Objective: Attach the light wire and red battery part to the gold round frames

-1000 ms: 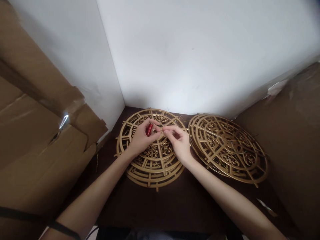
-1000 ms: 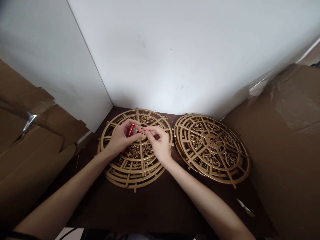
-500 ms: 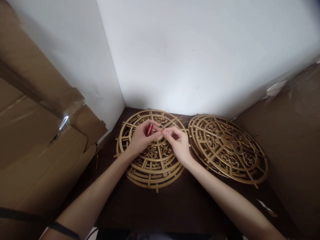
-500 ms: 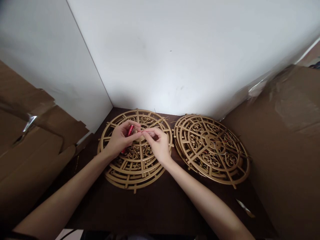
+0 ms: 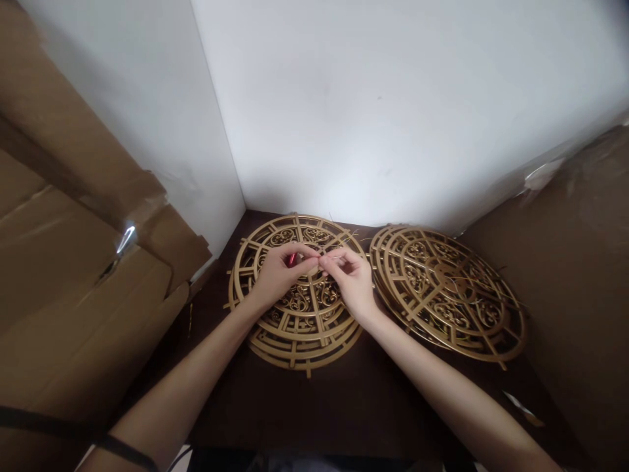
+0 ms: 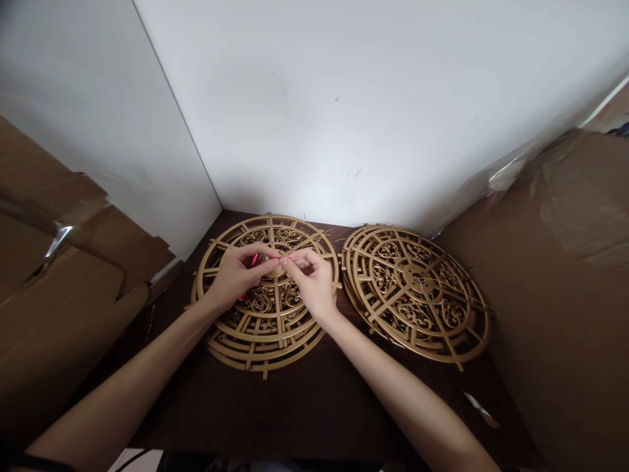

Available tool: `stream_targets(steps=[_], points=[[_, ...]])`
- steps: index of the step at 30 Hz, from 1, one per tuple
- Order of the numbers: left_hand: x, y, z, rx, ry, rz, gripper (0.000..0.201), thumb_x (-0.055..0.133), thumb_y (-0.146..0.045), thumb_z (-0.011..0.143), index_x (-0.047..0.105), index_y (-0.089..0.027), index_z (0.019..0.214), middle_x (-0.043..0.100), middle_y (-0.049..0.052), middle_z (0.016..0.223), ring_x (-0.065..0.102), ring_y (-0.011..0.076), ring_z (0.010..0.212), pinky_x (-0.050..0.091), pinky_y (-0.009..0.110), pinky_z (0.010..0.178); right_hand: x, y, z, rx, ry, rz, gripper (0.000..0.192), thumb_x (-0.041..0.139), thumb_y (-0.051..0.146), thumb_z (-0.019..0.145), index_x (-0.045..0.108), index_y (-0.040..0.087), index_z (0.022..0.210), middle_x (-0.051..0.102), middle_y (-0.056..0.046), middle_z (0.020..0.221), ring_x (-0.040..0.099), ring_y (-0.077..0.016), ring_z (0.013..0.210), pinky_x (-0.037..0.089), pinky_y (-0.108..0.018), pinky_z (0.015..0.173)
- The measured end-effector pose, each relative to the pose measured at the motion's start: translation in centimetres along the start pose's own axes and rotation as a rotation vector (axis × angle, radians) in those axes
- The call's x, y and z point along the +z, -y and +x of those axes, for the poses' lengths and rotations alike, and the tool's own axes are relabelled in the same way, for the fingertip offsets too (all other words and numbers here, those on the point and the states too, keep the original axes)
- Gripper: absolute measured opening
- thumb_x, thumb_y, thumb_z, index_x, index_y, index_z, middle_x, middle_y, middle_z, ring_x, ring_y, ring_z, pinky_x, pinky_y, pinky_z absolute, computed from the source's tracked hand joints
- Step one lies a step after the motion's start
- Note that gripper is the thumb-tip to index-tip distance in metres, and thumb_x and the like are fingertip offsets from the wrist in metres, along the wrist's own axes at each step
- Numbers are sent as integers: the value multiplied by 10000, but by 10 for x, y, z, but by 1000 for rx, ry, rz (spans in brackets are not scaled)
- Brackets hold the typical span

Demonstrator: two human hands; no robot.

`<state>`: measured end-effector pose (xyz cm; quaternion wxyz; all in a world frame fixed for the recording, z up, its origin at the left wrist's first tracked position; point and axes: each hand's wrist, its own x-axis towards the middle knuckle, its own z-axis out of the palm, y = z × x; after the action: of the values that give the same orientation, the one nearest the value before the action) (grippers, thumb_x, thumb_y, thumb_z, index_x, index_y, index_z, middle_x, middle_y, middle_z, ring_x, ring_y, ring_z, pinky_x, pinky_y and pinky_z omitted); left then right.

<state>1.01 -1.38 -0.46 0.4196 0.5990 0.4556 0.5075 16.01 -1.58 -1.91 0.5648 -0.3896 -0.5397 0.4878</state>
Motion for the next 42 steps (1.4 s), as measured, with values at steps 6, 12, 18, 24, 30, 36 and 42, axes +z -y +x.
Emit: stream_targets(steps=[6, 12, 18, 24, 30, 36, 42], points=[[-2, 1, 1, -39, -18, -73, 162, 725, -310, 692, 729, -172, 776, 548, -18, 527, 358, 58, 427, 262, 216, 419, 2, 4, -1, 32, 52, 94, 231, 732, 363, 713, 596, 179, 742, 682, -10, 681, 653, -139, 634, 518, -255, 573], [-1, -2, 0, -90, -38, -168, 178, 742, -309, 680, 712, -156, 767, 524, -28, 514, 334, 37, 393, 236, 202, 377, 1, 3, 0, 21, 63, 98, 192, 739, 331, 711, 624, 181, 747, 679, 4, 657, 650, -130, 605, 546, -264, 593], [0, -4, -1, -109, -36, -225, 202, 738, -324, 688, 708, -157, 797, 509, -37, 492, 332, 32, 372, 241, 193, 358, -1, 3, 0, -4, 40, 32, 167, 722, 277, 726, 719, 208, 878, 733, -29, 865, 694, -170, 783, 568, -340, 789], [0, -4, -1, -103, -56, -225, 218, 734, -342, 691, 701, -147, 781, 476, -43, 461, 321, 30, 357, 220, 192, 350, 0, 2, 0, 13, 55, 67, 220, 720, 251, 721, 716, 224, 939, 734, -27, 953, 693, -185, 894, 548, -368, 886], [1, -3, -1, -110, -60, -243, 231, 729, -354, 693, 695, -143, 780, 551, -18, 534, 315, 22, 352, 201, 192, 332, 0, -2, 0, 5, 45, 115, 130, 701, 264, 744, 715, 206, 860, 734, -14, 811, 687, -154, 707, 579, -335, 749], [1, -8, -2, -114, -4, -251, 182, 729, -322, 694, 704, -150, 750, 525, -25, 502, 326, 27, 359, 212, 189, 334, -3, 1, 0, -23, 49, -45, 129, 683, 266, 762, 738, 237, 875, 734, -9, 830, 677, -170, 762, 557, -325, 742], [-1, -3, -3, -107, 42, -273, 158, 747, -303, 670, 726, -162, 738, 609, 11, 669, 351, 21, 387, 222, 196, 339, -3, 0, 0, -109, 85, -135, 107, 660, 305, 790, 739, 251, 838, 726, -8, 887, 663, -180, 833, 538, -328, 775]])
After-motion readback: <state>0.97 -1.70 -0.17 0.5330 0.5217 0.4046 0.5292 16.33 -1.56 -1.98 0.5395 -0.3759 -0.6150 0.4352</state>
